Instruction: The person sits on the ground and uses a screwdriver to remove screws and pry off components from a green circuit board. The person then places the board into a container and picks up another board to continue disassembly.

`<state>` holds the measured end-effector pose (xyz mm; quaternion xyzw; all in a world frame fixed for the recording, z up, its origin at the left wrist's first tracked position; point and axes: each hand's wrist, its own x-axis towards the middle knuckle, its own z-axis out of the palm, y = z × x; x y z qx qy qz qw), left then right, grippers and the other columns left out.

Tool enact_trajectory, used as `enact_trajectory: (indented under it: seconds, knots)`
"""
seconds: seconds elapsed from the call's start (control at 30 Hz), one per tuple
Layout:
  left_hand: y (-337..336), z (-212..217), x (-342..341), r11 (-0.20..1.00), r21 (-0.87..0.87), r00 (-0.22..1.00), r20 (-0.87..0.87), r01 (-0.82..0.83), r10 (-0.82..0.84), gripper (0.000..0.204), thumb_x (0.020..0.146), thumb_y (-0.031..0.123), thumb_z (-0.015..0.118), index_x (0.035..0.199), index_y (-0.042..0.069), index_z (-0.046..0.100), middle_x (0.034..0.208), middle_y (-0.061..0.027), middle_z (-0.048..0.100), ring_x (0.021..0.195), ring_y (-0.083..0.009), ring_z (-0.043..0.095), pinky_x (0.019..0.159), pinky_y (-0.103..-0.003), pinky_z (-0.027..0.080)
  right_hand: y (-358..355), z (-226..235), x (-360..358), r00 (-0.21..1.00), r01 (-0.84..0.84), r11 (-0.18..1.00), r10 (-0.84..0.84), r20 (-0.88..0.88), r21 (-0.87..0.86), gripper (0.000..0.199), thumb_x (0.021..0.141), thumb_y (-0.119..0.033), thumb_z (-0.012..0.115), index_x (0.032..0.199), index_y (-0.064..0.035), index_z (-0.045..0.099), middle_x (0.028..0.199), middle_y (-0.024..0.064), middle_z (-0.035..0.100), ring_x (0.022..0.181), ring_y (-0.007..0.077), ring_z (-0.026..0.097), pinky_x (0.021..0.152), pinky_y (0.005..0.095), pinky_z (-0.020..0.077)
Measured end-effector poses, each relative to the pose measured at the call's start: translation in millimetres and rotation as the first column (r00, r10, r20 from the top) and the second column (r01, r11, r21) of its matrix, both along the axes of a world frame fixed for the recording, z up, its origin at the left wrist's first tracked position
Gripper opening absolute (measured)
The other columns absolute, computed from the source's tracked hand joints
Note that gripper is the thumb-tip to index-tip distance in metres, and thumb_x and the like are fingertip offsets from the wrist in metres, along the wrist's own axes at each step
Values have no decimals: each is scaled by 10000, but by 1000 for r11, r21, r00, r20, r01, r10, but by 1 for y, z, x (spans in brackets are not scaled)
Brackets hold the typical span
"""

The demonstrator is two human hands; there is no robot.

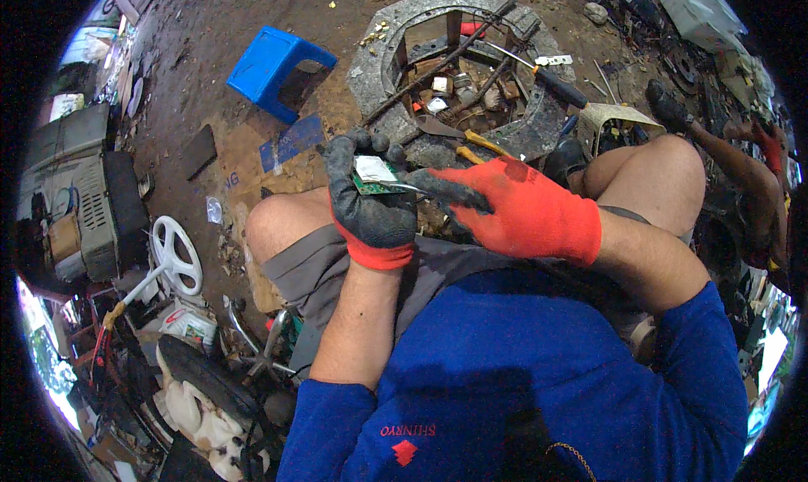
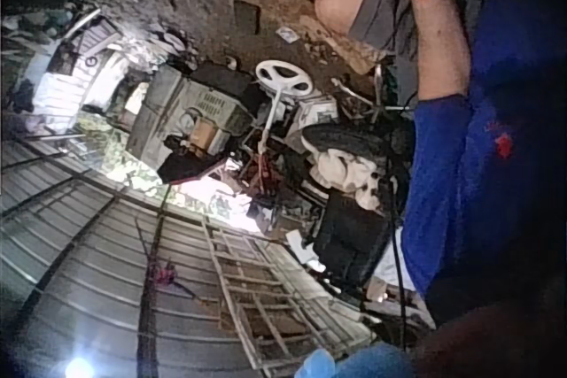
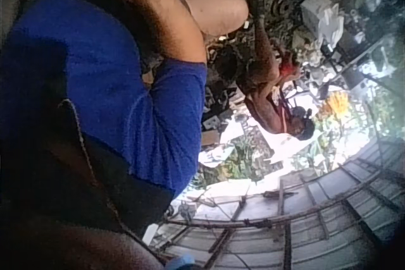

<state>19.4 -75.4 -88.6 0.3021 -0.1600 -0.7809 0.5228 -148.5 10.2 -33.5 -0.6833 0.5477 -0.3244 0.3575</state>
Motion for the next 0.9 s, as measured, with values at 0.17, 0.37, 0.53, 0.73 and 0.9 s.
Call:
enact_trajectory:
  seconds: [0.17,0.37,0.53,0.73,0.9]
  knots:
    - [0,5,-1,1000,3,999,-38,27,-27,302,961,365,512,1011,75,582,905,-56,596,842,-182,582,746,-319,511,5,-15,1,999,-4,990,-1,-34,-138,443,827,-152,628,1249,-48,543,906,213,646,851,381,636,745,453,514]
    - [-3,-3,-1,1000,7,1000,-3,-11,11,289,971,348,497,1014,76,585,928,-61,595,875,-181,577,766,-324,504,5,-14,1,999,-26,997,24,-33,-68,434,832,-164,615,1248,-56,555,955,224,647,898,388,633,796,452,512]
    - [5,1,-6,994,-34,982,161,-100,104,209,974,296,506,924,95,540,857,-36,527,791,-151,525,697,-296,470,4,-4,6,1000,-16,998,16,0,58,403,845,-171,564,1235,-73,582,971,238,647,915,398,627,820,448,509]
    - [0,-12,2,988,-143,974,210,-60,89,213,967,285,522,839,129,453,774,7,425,687,-106,450,589,-255,422,-3,-6,12,985,-34,975,-4,171,220,374,841,-157,543,1203,-77,593,946,231,650,884,412,624,792,464,506]
    - [0,2,-8,987,-123,952,275,-105,136,221,964,303,521,826,147,448,751,10,447,635,-99,461,516,-252,403,2,-21,32,990,80,988,-94,105,131,338,836,-147,524,1153,-51,593,899,238,644,849,432,617,774,491,499]
